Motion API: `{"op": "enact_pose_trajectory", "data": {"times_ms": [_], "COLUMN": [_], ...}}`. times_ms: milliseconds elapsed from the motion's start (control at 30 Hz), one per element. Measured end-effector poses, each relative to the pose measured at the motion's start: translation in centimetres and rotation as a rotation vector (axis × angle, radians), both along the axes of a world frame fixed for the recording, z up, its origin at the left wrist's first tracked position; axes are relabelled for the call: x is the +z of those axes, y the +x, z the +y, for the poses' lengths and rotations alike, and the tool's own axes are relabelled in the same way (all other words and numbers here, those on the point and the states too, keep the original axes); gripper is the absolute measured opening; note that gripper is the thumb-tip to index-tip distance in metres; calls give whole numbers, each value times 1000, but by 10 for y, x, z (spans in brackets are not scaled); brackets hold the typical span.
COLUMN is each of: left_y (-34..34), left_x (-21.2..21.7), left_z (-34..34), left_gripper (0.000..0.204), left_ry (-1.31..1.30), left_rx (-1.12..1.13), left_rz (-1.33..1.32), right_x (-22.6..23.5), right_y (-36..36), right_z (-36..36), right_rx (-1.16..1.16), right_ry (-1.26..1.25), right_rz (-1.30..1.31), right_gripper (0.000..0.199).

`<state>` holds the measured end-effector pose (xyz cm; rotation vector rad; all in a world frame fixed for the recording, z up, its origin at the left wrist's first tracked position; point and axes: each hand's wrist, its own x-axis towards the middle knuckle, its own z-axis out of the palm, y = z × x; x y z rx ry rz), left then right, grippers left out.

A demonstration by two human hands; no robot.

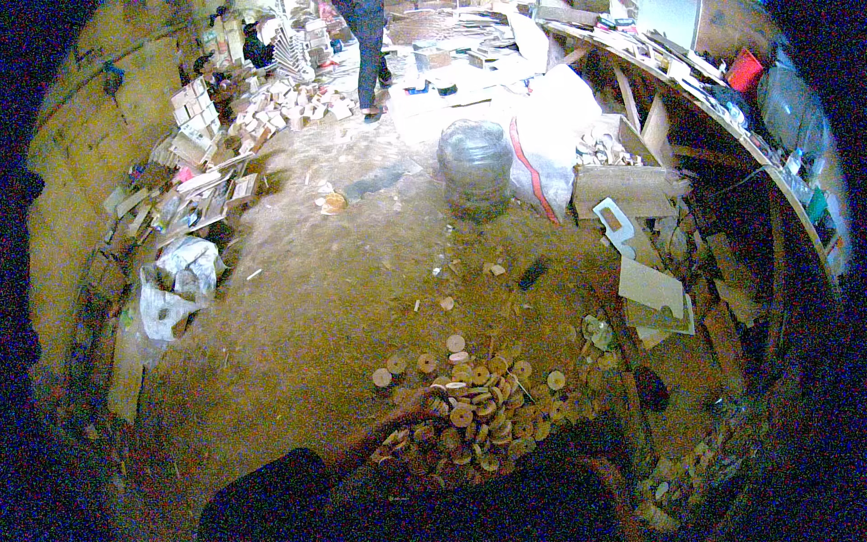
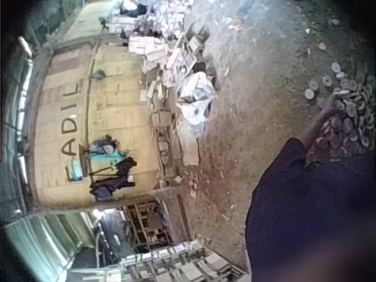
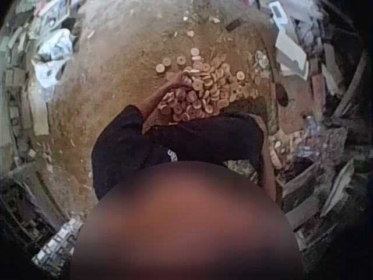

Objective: The person sits on the floor and repeatedly picks up small wooden discs, threading them onto a metal rod. They occasionally adjust the stack and apply a dark substance to the rod. The discs accumulate on the rod as the task progresses.

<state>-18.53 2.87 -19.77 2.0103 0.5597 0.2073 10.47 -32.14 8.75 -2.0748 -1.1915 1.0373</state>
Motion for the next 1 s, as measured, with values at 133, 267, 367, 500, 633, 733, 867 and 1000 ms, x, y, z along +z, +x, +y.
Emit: {"op": "enact_pose_trajectory", "data": {"times_ms": [133, 267, 367, 500, 633, 733, 867, 1000], "left_y": [11, 16, 14, 13, 13, 14, 14, 14], "left_x": [32, 65, 68, 49, 30, 23, 20, 18], "left_z": [-13, -18, -21, -17, -11, -9, -6, -5], "left_gripper": [78, 80, 75, 74, 73, 72, 71, 70], "left_ry": [-73, -15, 135, 52, 8, -4, -13, -19], "left_rx": [62, 4, 61, 30, 0, -11, -21, -29], "left_rz": [-102, 44, 37, 10, 10, 11, 15, 19], "right_x": [3, 10, 17, 19, -9, -43, -73, -86], "right_y": [-3, -6, -9, -10, 6, 33, 62, 74], "right_z": [0, 1, 4, -4, -16, -23, -40, -52], "right_rx": [-4, -11, -24, -45, -53, -33, -20, -50], "right_ry": [16, 22, 28, 48, 91, 169, 263, 288], "right_rz": [5, 17, 24, 57, -10, -158, -306, -567], "right_gripper": [32, 32, 33, 33, 33, 35, 43, 44]}}
